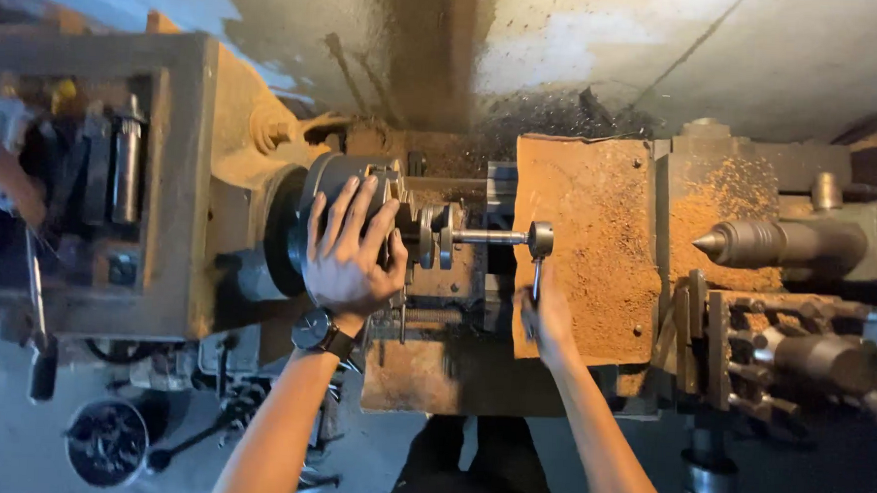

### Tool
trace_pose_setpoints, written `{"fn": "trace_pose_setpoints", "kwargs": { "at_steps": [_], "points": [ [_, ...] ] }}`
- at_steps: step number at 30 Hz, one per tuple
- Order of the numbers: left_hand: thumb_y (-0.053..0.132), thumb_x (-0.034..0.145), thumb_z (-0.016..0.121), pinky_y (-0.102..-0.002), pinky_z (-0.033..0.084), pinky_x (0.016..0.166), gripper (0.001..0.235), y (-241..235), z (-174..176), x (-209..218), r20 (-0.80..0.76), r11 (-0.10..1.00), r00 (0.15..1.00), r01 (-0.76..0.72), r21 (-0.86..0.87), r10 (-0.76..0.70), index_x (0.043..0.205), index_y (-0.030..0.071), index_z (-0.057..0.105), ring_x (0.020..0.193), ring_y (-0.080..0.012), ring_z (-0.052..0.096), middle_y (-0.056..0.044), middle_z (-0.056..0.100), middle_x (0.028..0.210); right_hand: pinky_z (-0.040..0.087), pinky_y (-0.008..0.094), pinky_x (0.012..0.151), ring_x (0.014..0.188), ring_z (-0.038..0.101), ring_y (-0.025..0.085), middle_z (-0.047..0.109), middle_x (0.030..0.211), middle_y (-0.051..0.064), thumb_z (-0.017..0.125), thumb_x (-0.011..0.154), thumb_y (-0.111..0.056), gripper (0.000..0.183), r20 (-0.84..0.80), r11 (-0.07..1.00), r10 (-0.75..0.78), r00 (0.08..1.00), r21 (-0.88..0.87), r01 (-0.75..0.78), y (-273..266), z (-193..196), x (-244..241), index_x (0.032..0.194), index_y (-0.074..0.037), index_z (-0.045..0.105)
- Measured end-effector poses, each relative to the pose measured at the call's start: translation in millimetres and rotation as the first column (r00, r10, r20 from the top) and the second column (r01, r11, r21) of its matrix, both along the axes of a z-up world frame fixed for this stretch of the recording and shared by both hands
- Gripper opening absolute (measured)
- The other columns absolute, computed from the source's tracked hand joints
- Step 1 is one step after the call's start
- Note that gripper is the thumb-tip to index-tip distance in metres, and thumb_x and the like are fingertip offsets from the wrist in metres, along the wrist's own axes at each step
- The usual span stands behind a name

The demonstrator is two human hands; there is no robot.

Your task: Using a lathe and precision tools to repair or modify a motorcycle crankshaft.

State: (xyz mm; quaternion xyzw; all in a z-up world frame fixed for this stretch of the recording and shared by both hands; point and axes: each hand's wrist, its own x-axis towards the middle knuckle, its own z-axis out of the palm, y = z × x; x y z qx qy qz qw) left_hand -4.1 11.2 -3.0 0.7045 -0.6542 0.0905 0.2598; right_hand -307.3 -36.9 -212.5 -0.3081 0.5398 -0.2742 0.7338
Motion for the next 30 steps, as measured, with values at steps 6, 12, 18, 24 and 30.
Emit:
{"fn": "trace_pose_setpoints", "kwargs": {
  "at_steps": [6, 12, 18, 24, 30],
  "points": [
    [0.018, 0.088, 0.067, -0.055, 0.036, 0.121, 0.036, -2.5, 1.4, 1.0, -0.001, 1.0, 1.0, 0.007, -0.001, -0.007, 0.122, 0.011, 0.075, 0.137, -0.0338, 0.055, -0.015, 0.063, 0.143, 0.052, 0.033, 0.063, 0.076, 0.065, 0.021, 0.074, 0.109, 0.017, 0.052, 0.097, -0.042, 0.054, 0.277, 0.96, 0.048, 0.96, 0.254, -0.121, -17.0, 229.0, -8.9, 0.132, -0.002, 0.061],
    [0.018, 0.088, 0.067, -0.055, 0.035, 0.12, 0.036, -5.0, 2.6, 3.4, 0.004, 1.0, 1.0, -0.006, 0.03, 0.006, 0.122, 0.011, 0.075, 0.137, -0.0346, 0.055, -0.016, 0.063, 0.143, 0.047, 0.049, 0.108, 0.131, 0.059, 0.037, 0.06, 0.136, 0.03, 0.054, 0.107, -0.03, 0.049, -0.393, 0.552, -0.063, 0.917, -0.779, -0.296, 18.0, 230.6, 13.8, 0.139, 0.008, 0.052],
    [0.019, 0.088, 0.066, -0.056, 0.035, 0.12, 0.035, -7.7, -0.6, 3.8, 0.009, 0.999, 1.0, -0.011, 0.05, 0.01, 0.121, 0.011, 0.076, 0.137, -0.0345, 0.056, -0.016, 0.063, 0.142, 0.054, 0.028, 0.054, 0.06, 0.07, 0.013, 0.072, 0.08, 0.012, 0.055, 0.111, -0.007, 0.016, -0.302, 0.388, -0.252, 0.919, -0.902, -0.19, -77.3, 218.5, 66.9, 0.103, 0.001, 0.067],
    [0.019, 0.088, 0.067, -0.056, 0.035, 0.121, 0.036, -3.7, -6.3, 2.9, 0.012, 0.999, 1.0, -0.023, 0.029, 0.023, 0.122, 0.012, 0.075, 0.137, -0.0345, 0.055, -0.016, 0.063, 0.143, 0.051, 0.034, 0.064, 0.068, 0.066, 0.018, 0.069, 0.078, 0.011, 0.061, 0.109, -0.012, 0.025, -0.363, 0.237, -0.298, 0.883, -0.924, -0.299, -200.8, 182.0, 99.6, 0.095, 0.001, 0.077],
    [0.018, 0.088, 0.069, -0.055, 0.034, 0.122, 0.036, 2.2, -6.8, 2.2, -0.007, 1.0, 1.0, -0.009, 0.002, 0.009, 0.123, 0.012, 0.074, 0.138, -0.0344, 0.055, -0.015, 0.063, 0.144, 0.05, 0.034, 0.06, 0.064, 0.063, 0.019, 0.067, 0.074, 0.009, 0.062, 0.103, -0.015, 0.021, -0.345, 0.473, -0.068, 0.936, -0.837, -0.274, -15.6, 186.5, 28.8, 0.091, -0.003, 0.075]
  ]
}}
